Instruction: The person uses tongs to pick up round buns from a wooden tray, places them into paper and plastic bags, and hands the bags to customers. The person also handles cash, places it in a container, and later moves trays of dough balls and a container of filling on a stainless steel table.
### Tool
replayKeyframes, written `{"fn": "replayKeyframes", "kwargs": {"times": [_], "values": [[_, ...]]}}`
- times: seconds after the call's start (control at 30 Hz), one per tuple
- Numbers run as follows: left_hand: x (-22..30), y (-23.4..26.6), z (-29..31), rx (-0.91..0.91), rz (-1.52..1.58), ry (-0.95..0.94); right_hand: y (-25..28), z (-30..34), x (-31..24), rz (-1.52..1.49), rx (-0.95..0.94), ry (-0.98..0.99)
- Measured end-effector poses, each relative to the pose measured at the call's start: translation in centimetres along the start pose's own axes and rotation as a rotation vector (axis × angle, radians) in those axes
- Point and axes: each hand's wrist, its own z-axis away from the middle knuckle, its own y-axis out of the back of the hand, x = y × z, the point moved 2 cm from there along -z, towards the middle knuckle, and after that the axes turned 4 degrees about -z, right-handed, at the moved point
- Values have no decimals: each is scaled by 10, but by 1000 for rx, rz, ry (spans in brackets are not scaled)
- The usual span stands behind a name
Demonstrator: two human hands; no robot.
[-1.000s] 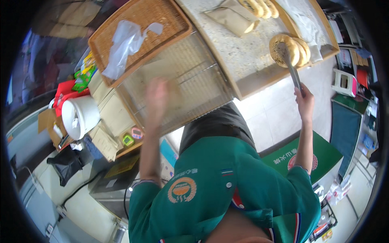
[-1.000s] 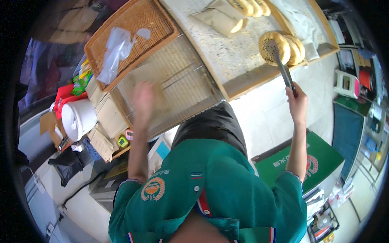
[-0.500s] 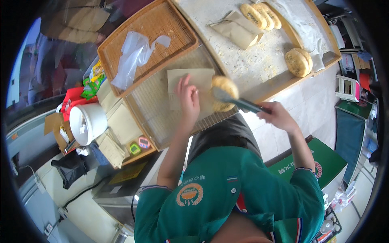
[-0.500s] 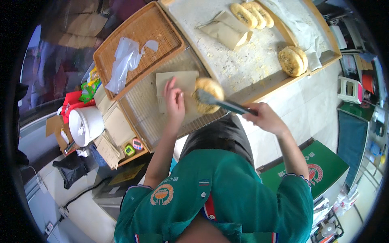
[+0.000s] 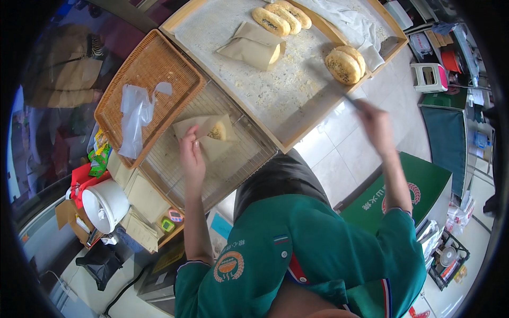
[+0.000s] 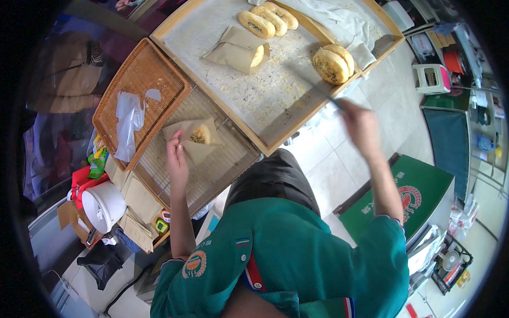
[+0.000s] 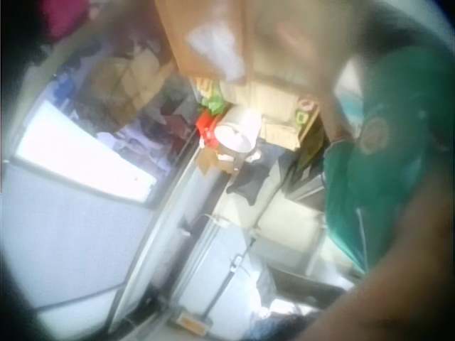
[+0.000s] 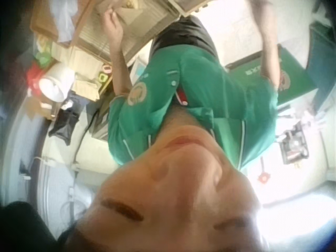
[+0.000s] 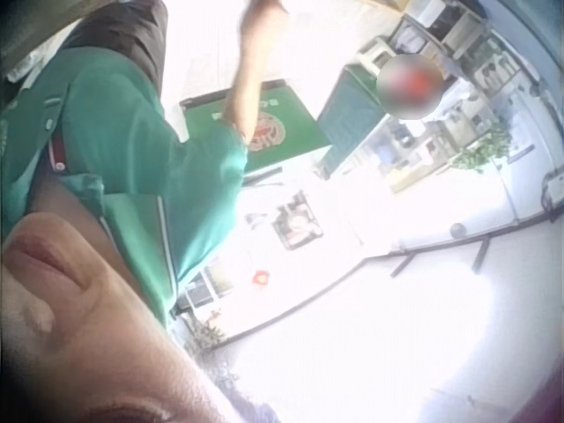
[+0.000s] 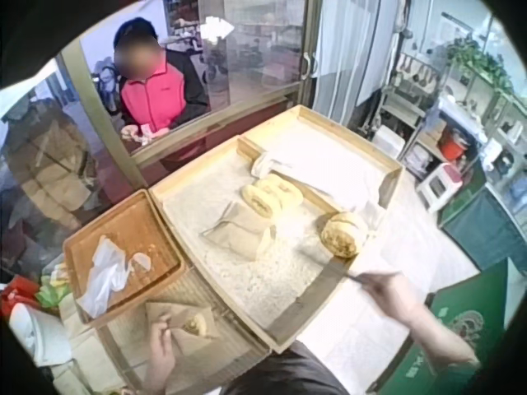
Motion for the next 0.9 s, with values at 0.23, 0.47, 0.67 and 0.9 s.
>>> {"fn": "replayKeyframes", "kwargs": {"times": [0.23,0.47,0.67,0.9], "values": [[60,-50,-12,111,-789,-273,47,4,55,748,114,-133],[68,-45,8,-8,-909,68,34,10,71,736,50,-120],[58,-40,13,-80,-860,97,10,-17,83,432,-71,-197],[64,-36,7,-142,-900,86,-48,31,7,-682,-451,-374]]}}
